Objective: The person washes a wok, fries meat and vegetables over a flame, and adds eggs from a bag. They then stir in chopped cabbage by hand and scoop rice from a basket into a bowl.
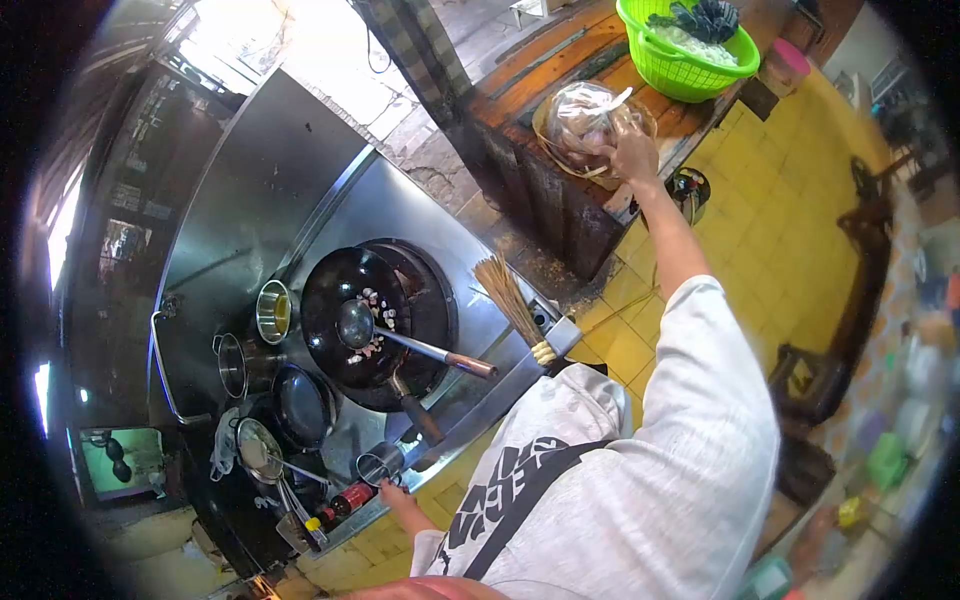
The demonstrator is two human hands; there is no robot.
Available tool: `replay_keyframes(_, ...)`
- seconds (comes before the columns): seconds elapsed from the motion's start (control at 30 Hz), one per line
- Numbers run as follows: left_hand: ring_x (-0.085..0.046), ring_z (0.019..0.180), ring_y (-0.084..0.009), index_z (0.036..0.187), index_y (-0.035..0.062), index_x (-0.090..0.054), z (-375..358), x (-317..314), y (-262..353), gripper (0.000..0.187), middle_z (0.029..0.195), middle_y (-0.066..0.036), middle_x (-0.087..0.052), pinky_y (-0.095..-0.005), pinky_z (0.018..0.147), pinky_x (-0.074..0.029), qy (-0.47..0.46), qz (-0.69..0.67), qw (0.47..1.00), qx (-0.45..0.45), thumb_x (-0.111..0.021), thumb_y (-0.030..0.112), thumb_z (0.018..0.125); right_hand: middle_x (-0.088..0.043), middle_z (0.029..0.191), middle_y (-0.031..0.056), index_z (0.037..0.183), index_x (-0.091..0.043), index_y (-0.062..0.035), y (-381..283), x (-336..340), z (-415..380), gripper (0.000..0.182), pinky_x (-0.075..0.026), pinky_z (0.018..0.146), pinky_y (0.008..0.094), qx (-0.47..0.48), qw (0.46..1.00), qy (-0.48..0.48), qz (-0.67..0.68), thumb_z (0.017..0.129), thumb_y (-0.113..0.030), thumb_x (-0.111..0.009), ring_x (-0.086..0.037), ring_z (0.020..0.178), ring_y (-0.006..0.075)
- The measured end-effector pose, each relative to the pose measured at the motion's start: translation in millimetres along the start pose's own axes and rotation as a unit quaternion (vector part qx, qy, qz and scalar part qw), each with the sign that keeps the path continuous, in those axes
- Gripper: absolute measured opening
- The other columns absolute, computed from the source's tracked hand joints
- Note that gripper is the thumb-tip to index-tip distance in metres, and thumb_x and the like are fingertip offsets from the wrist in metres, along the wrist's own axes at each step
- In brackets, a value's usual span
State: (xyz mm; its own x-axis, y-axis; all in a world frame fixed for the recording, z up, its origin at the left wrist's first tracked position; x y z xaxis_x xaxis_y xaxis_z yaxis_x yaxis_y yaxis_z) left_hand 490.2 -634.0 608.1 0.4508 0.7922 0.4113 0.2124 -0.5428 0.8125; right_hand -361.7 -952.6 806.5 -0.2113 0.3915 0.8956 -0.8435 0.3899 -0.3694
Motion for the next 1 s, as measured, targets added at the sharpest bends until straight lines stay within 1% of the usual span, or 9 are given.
replay_keyframes(0.1,-0.039,0.046,-0.014,0.077,0.0102,-0.051,-1.7,-12.4,7.8,0.012,0.065,-0.003,-0.047,-0.0273,0.038,-0.03,-0.01,0.059,0.998,-0.01,-0.055,0.02,0.071,-0.046,0.122,0.0189,0.126,-0.035,-0.0035,9.3,-8.6,7.0,0.071,-0.038,0.089,0.0398,0.003,0.998,-0.048,0.033,0.069,-0.028,-0.07,-0.045,0.11,0.0343)
replay_keyframes(0.17,-0.045,0.054,-0.0123,0.081,0.0097,-0.053,1.3,-21.3,9.7,0.011,0.069,-0.003,-0.051,-0.0261,0.038,-0.03,-0.051,0.065,0.996,-0.027,-0.054,0.018,0.073,-0.042,0.125,0.0196,0.127,-0.035,-0.0058,5.5,11.4,14.1,0.069,-0.037,0.091,0.0406,0.081,0.982,0.163,0.045,0.071,-0.031,-0.067,-0.044,0.111,0.0357)
replay_keyframes(0.23,-0.046,0.056,-0.0128,0.084,0.0111,-0.052,21.4,-20.7,0.3,0.012,0.071,-0.003,-0.053,-0.0266,0.039,-0.031,-0.039,0.076,0.996,-0.014,-0.053,0.017,0.073,-0.042,0.125,0.0208,0.129,-0.034,-0.01,-0.7,19.7,26.5,0.063,-0.037,0.092,0.0418,0.097,0.971,0.204,0.076,0.075,-0.028,-0.061,-0.045,0.109,0.0375)
replay_keyframes(0.33,-0.051,0.062,-0.0164,0.092,0.0115,-0.05,22.4,-28.4,2.6,0.018,0.078,-0.006,-0.056,-0.0276,0.041,-0.034,-0.1,0.093,0.99,-0.023,-0.05,0.015,0.075,-0.048,0.121,0.015,0.119,-0.047,-0.0045,-17.4,5.2,37.5,0.043,-0.036,0.094,0.0397,0.072,0.996,-0.003,-0.051,0.081,-0.026,-0.047,-0.045,0.112,0.032)
replay_keyframes(0.47,-0.052,0.061,-0.0174,0.091,0.0085,-0.048,45.7,-35.2,-14.3,0.016,0.079,-0.007,-0.056,-0.0293,0.039,-0.035,-0.145,0.062,0.987,0.01,-0.051,0.014,0.076,-0.057,0.107,0.0174,0.099,-0.06,-0.0054,9.0,-2.5,58.8,0.029,-0.043,0.086,0.0398,-0.032,0.997,0.064,-0.016,0.084,-0.017,-0.038,-0.055,0.099,0.0322)
replay_keyframes(0.57,-0.051,0.057,-0.0181,0.088,0.0046,-0.046,39.1,-31.8,-13.2,0.016,0.079,-0.01,-0.055,-0.0295,0.035,-0.035,-0.118,0.067,0.99,-0.034,-0.054,0.013,0.077,-0.059,0.102,0.0178,0.098,-0.06,-0.0048,9.7,-13.6,70.2,0.03,-0.044,0.083,0.0429,0.0,0.995,0.005,-0.101,0.084,-0.018,-0.036,-0.056,0.096,0.0337)
replay_keyframes(0.7,-0.052,0.057,-0.019,0.087,0.0047,-0.04,23.3,-33.0,-11.3,0.023,0.08,-0.008,-0.051,-0.0283,0.038,-0.045,-0.12,0.077,0.988,-0.065,-0.058,0.017,0.08,-0.06,0.097,0.0196,0.098,-0.06,-0.0039,7.3,-16.1,79.3,0.031,-0.045,0.081,0.044,-0.009,0.997,-0.008,-0.075,0.084,-0.018,-0.036,-0.056,0.095,0.035)
replay_keyframes(0.8,-0.054,0.061,-0.0198,0.1,0.0039,-0.042,17.8,-30.9,-21.9,0.03,0.091,-0.009,-0.053,-0.0279,0.038,-0.044,-0.13,0.062,0.987,-0.065,-0.059,0.02,0.081,-0.059,0.09,0.0229,0.087,-0.055,-0.0018,3.1,2.3,70.0,0.019,-0.046,0.077,0.0421,-0.046,0.998,0.001,-0.052,0.08,-0.018,-0.048,-0.058,0.088,0.0352)
replay_keyframes(1.0,-0.051,0.087,-0.0231,0.126,0.007,-0.035,-29.4,-6.5,-4.0,0.054,0.111,-0.013,-0.047,-0.0313,0.049,-0.047,-0.003,0.05,0.988,-0.143,-0.06,0.023,0.081,-0.058,0.077,0.0231,0.082,-0.052,-0.0008,-5.7,-5.5,81.9,0.022,-0.044,0.067,0.0445,0.165,0.984,-0.04,-0.049,0.074,-0.019,-0.061,-0.057,0.078,0.0383)
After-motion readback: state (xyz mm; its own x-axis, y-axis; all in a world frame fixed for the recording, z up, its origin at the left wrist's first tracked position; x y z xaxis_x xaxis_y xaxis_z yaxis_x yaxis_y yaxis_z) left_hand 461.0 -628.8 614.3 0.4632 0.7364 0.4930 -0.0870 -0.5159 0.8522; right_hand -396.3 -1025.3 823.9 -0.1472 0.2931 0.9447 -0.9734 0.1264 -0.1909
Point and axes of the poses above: each hand's wrist, its own z-axis towards the middle knuckle, its own x-axis out of the back of the hand, y = z × x, the point moved 8 cm from there along z, towards the middle knuckle
